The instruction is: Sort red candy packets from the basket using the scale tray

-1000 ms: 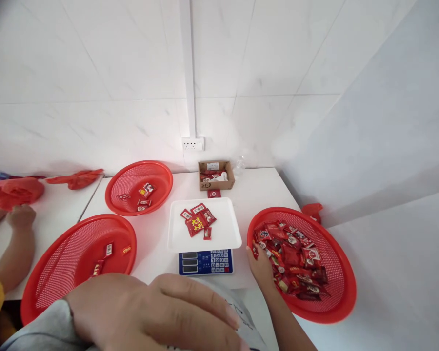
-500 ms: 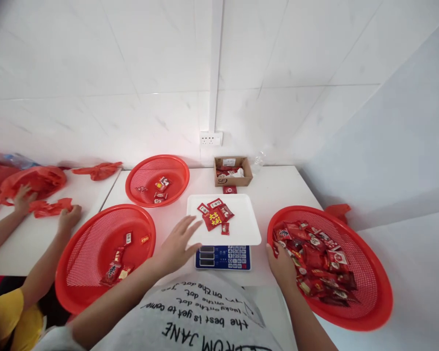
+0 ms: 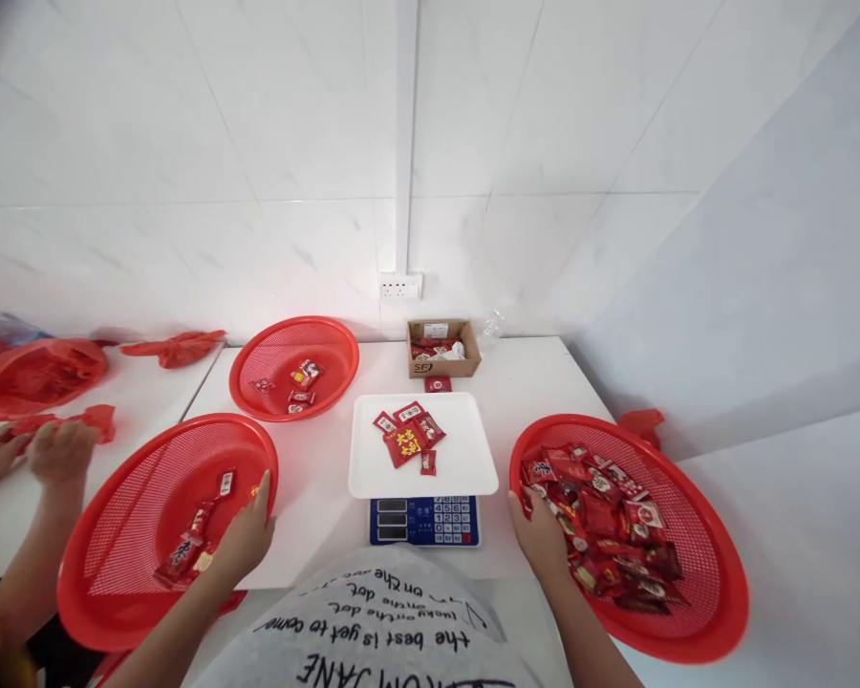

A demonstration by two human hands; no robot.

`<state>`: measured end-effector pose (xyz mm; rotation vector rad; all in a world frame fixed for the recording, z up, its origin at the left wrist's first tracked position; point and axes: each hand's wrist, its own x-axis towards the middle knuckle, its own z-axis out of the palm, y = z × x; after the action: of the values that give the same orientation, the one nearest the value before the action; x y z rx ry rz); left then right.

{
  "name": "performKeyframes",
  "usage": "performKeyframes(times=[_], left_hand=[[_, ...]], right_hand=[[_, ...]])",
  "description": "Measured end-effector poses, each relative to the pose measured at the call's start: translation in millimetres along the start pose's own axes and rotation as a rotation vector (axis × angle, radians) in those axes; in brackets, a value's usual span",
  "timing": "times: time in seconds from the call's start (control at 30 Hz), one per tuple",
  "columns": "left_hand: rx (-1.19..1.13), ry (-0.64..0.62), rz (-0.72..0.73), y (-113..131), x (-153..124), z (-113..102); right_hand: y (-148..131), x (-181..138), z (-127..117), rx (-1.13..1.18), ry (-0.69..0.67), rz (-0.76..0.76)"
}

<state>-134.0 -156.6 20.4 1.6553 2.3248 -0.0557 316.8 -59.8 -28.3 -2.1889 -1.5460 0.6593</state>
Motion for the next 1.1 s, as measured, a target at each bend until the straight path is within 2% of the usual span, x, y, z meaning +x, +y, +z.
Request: performKeyframes(times=[0.17, 0.37, 0.57, 0.67, 0.77, 0.83, 1.0, 1.1], left_hand=[[0.190, -0.009, -0.008, -23, -8, -14], [0.220, -0.003, -0.065, -59, -14, -23], [0.281, 0.116, -0.103, -100, -5, -35], [0.318, 0.225, -0.159, -106, 6, -32], [0.332, 0.387, -0.127, -86, 24, -26], [0.281, 0.428, -0.015, -59, 40, -22], [0.130, 0.344, 0.253, 16, 88, -14], [0.129, 0.352, 0.386, 44, 111, -14]], right_hand=[[-2, -2, -2, 0.020, 0.011, -0.005], [-3, -3, -3, 0.004, 0.001, -0.016], [-4, -2, -4, -0.008, -0.023, 0.006], [-4, -1, -4, 0.007, -0.022, 0.010], [-4, -1, -3, 0.011, -0.023, 0.014], [-3, -1, -2, 0.005, -0.016, 0.005], [1, 0, 2, 0.007, 0.034, -0.034], [1, -1, 2, 0.002, 0.039, -0.040]])
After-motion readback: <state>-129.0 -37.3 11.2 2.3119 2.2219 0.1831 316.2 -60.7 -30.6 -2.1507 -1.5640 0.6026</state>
